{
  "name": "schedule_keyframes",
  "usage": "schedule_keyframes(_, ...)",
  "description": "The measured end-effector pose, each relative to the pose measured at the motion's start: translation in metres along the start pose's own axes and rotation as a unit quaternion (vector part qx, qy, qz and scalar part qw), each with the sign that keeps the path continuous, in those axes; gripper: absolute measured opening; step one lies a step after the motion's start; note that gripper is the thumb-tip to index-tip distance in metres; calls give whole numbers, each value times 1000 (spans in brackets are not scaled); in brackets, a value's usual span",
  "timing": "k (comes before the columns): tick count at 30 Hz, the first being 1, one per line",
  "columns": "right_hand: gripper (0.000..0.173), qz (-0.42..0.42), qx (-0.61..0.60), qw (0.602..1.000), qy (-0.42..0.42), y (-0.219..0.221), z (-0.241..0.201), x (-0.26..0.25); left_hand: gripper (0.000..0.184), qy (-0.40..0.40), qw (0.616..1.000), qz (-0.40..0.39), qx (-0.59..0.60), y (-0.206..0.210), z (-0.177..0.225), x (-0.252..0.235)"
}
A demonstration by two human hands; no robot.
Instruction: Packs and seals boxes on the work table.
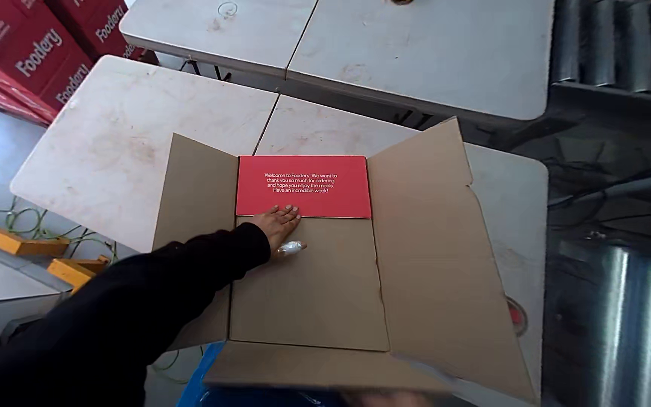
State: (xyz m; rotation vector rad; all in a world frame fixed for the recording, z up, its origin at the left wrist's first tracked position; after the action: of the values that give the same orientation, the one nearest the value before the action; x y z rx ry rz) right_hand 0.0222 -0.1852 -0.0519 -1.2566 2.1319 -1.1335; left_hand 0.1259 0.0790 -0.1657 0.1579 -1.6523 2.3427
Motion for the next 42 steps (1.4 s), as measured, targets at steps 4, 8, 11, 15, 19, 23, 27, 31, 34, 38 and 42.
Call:
schedule_keyframes(4,42,-35,32,999,1,36,30,-77,75,-93,986,-130,-51,-41,0,-22)
schedule_keyframes(8,53,-276,-89,941,173,97,95,-143,72,-154,976,-143,-48,-46,4,-30)
schedule_keyframes(11,47,-289,-150,923,207,109,106,-150,90,-188,981,-33,-39,-18,10,-16)
schedule_keyframes(15,34,-129,-166,970,119,77,100,-134,99,-162,967,195,-27,29,19,-3)
schedule_keyframes(19,31,224,-176,958,-12,-100,92,-66,82,-163,937,308,37,24,11,6)
schedule_keyframes(23,39,392,-226,888,84,-206,214,-37,78,-157,928,334,47,21,8,9)
schedule_keyframes(27,53,297,-268,882,248,-89,211,-108,69,-164,920,348,78,18,9,14)
schedule_keyframes(31,67,223,44,974,9,49,130,-166,69,-178,889,395,149,24,-9,22)
schedule_keyframes(34,69,220,224,949,-24,73,125,-189,75,-213,830,490,163,23,-23,28)
schedule_keyframes(38,63,214,202,955,-33,65,122,-237,62,-212,795,548,149,11,-20,41)
schedule_keyframes(42,68,205,205,956,-34,67,119,-245,64,-216,796,559,82,-62,-9,127)
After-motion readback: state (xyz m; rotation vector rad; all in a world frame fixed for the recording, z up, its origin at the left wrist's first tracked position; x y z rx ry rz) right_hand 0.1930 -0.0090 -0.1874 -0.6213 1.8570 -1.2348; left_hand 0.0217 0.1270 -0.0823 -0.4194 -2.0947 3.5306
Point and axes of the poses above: each hand's wrist, its own x-axis away from the middle knuckle, its own y-axis out of the palm, z = x × y, the point moved 8 cm from there along -x, towards the middle knuckle, and after that the axes turned 11 degrees about z, right-handed, at the moved point
